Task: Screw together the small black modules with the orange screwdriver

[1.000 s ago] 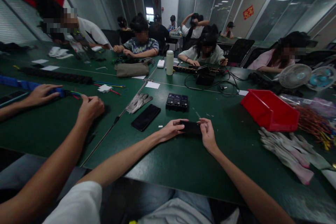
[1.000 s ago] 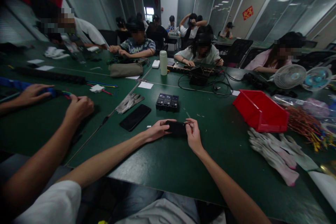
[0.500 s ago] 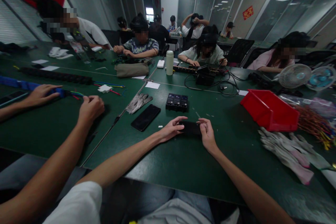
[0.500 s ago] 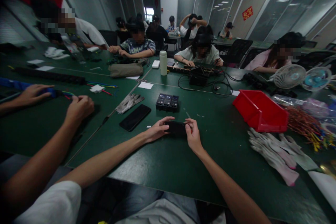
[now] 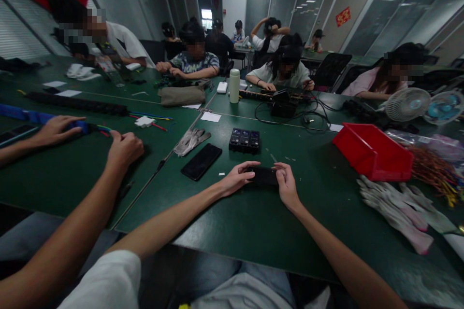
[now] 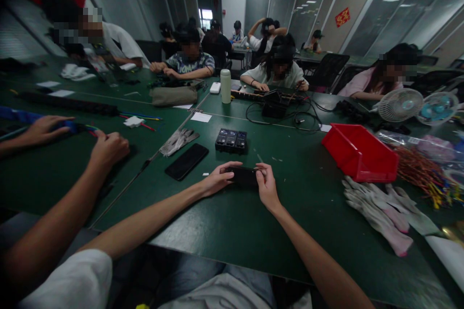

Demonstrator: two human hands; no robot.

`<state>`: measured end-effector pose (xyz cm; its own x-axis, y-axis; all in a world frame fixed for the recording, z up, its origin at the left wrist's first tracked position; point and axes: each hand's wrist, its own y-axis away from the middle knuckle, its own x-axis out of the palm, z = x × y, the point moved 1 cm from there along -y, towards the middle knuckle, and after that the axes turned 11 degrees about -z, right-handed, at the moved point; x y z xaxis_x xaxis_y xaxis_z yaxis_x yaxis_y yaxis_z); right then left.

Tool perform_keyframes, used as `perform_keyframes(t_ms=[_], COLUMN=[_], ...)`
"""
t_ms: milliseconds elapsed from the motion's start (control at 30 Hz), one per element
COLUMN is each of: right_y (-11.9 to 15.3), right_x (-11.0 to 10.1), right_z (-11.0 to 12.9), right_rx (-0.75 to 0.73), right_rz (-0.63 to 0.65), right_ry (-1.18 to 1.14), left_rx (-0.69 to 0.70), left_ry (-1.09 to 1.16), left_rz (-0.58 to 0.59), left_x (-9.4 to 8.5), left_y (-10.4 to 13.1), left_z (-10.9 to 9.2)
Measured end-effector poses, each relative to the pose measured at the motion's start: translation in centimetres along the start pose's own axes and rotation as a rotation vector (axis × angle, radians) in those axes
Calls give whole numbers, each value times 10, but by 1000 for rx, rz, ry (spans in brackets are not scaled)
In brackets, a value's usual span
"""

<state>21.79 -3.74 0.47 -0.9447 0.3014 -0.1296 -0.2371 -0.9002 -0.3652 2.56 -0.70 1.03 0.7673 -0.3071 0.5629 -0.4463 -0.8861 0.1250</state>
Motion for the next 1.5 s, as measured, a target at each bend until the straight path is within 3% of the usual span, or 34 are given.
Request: perform_keyframes(t_ms=[500,1500], right_y=[0,1], right_x=[0,-1], right_z=[2,3], right_rx=[-4,4], right_rz=[-9,4], right_ry=[25,-7], left_rx=[43,1], left_ry=[-54,-47], left_rz=[-82,-53], left_x=[1,-4], left_y=[2,-3], left_z=[-2,4])
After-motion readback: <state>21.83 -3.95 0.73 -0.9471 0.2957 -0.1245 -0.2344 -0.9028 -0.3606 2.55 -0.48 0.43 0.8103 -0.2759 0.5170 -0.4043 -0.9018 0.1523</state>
